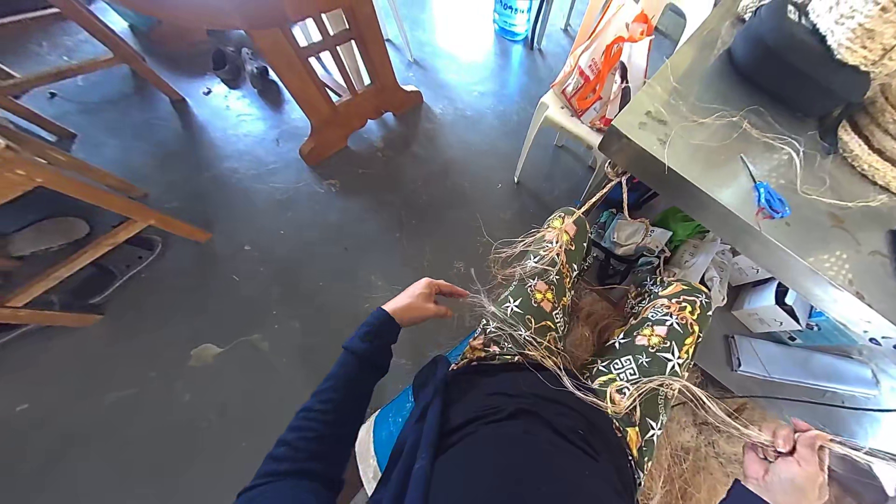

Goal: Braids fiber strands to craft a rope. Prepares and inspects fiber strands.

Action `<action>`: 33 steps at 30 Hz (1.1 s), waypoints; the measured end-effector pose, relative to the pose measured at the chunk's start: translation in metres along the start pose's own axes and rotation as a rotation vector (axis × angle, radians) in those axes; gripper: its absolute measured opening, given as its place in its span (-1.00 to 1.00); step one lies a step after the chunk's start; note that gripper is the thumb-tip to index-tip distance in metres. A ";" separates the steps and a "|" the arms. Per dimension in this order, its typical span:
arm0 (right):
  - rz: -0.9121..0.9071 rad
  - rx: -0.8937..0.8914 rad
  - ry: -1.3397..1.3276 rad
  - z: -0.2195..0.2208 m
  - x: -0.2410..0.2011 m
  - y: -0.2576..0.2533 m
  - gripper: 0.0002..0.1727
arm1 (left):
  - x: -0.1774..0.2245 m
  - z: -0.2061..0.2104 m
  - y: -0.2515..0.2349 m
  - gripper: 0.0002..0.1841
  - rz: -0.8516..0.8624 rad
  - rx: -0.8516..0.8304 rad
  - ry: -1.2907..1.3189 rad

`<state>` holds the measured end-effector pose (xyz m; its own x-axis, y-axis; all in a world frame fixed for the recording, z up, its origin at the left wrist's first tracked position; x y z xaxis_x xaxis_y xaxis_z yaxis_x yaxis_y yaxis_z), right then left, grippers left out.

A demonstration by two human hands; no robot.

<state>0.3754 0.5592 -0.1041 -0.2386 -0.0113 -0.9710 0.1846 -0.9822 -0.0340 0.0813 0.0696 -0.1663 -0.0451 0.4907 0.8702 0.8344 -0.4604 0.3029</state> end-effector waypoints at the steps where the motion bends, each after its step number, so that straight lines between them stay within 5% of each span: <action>1: 0.001 -0.004 -0.005 0.000 0.000 0.001 -0.51 | -0.001 0.002 0.002 -0.54 0.012 -0.006 0.045; 5: 0.001 -0.003 -0.032 -0.004 -0.003 0.002 -0.50 | 0.006 0.009 0.006 -0.58 -0.044 0.100 0.247; 9: -0.002 -0.004 -0.045 -0.003 -0.005 0.004 -0.51 | 0.015 0.031 -0.015 -0.44 -0.133 0.233 0.065; 17: -0.004 0.000 -0.044 -0.005 -0.001 0.002 -0.50 | 0.025 0.049 -0.013 -0.72 0.055 0.094 -0.121; 21: 0.007 -0.003 -0.046 -0.006 0.000 0.001 -0.49 | 0.031 0.033 0.000 -0.71 0.122 0.118 0.250; 27: 0.015 0.005 -0.022 -0.005 0.010 0.002 -0.50 | 0.018 0.023 0.002 -0.50 -0.083 0.143 1.140; 30: 0.022 0.032 -0.037 -0.007 0.014 0.003 -0.51 | 0.011 0.027 0.002 -0.49 -0.162 0.187 1.197; 33: 0.039 0.094 -0.067 -0.008 0.015 0.002 -0.51 | 0.007 0.030 0.000 -0.51 -0.180 0.297 0.969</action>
<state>0.3800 0.5591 -0.1203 -0.2968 -0.0597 -0.9531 0.1054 -0.9940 0.0294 0.0980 0.0952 -0.1717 -0.4972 -0.3339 0.8008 0.8675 -0.1735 0.4663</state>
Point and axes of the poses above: each hand's wrist, its own y-axis away from the middle knuckle, its own z-axis out of the palm, x = y × z, the point moved 1 cm from there along -y, towards the middle knuckle, and after that the axes turned 11 degrees about x, right-handed, at the moved point
